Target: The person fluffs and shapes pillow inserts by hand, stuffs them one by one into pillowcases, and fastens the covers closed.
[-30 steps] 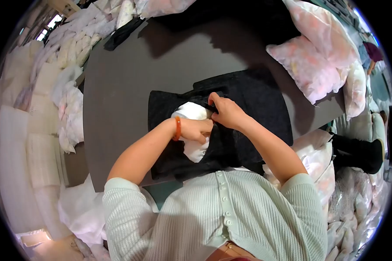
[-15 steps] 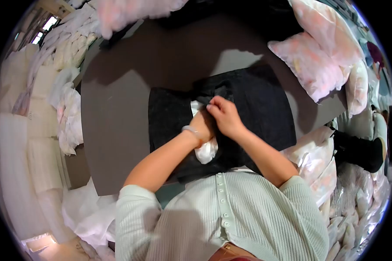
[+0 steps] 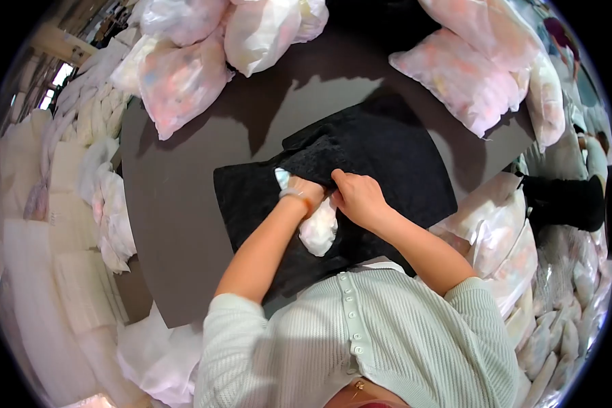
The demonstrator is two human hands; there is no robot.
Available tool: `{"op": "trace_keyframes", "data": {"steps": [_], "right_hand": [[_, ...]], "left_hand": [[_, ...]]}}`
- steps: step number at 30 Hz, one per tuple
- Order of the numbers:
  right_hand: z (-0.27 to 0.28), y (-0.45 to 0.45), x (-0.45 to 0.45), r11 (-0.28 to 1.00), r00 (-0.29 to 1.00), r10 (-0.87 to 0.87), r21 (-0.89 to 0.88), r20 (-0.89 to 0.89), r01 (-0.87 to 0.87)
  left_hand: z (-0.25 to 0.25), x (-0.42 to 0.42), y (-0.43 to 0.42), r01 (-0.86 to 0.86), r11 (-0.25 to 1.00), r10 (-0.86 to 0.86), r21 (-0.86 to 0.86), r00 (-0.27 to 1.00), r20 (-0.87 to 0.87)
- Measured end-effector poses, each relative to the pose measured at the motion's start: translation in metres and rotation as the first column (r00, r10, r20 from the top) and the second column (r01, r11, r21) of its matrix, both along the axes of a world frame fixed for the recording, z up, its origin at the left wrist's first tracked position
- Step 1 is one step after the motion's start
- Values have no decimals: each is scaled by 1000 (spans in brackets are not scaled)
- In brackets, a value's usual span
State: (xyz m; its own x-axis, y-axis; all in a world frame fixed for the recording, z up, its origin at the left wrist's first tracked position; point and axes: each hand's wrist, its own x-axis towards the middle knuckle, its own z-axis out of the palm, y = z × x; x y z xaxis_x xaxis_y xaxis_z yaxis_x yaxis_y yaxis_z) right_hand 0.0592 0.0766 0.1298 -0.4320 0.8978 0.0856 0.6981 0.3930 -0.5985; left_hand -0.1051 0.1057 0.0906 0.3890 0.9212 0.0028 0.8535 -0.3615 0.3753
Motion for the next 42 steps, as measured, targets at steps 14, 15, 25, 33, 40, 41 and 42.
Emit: {"op": "trace_keyframes", "data": {"steps": [14, 15, 25, 33, 40, 41, 42], "right_hand": [[-6, -4, -30, 998, 854, -20, -54, -520, -10], [-2, -10, -39, 993, 851, -29, -114, -524, -36], [-1, -15, -10, 996, 987, 87, 22, -133, -84], [-11, -23, 15, 991, 988, -67, 103, -138, 82], [-12, -18, 11, 985, 953, -112, 92, -280, 143], [-11, -15, 9, 980, 930, -99, 128, -353, 154], [-8, -13, 5, 981, 930, -89, 129, -356, 144]], "left_hand": [[18, -35, -12, 353, 934, -341, -55, 837, -428], [5, -35, -4, 303, 953, -278, 17, 892, -356], [-14, -11, 23, -23, 1000, 22, -18, 1000, -19], [31, -40, -41, 225, 971, -205, 84, 959, -194], [61, -22, -104, 173, 985, -155, -20, 923, 352], [60, -25, -101, 95, 950, 82, -298, 845, 529], [66, -25, -92, 83, 847, 343, -524, 669, 660]]}}
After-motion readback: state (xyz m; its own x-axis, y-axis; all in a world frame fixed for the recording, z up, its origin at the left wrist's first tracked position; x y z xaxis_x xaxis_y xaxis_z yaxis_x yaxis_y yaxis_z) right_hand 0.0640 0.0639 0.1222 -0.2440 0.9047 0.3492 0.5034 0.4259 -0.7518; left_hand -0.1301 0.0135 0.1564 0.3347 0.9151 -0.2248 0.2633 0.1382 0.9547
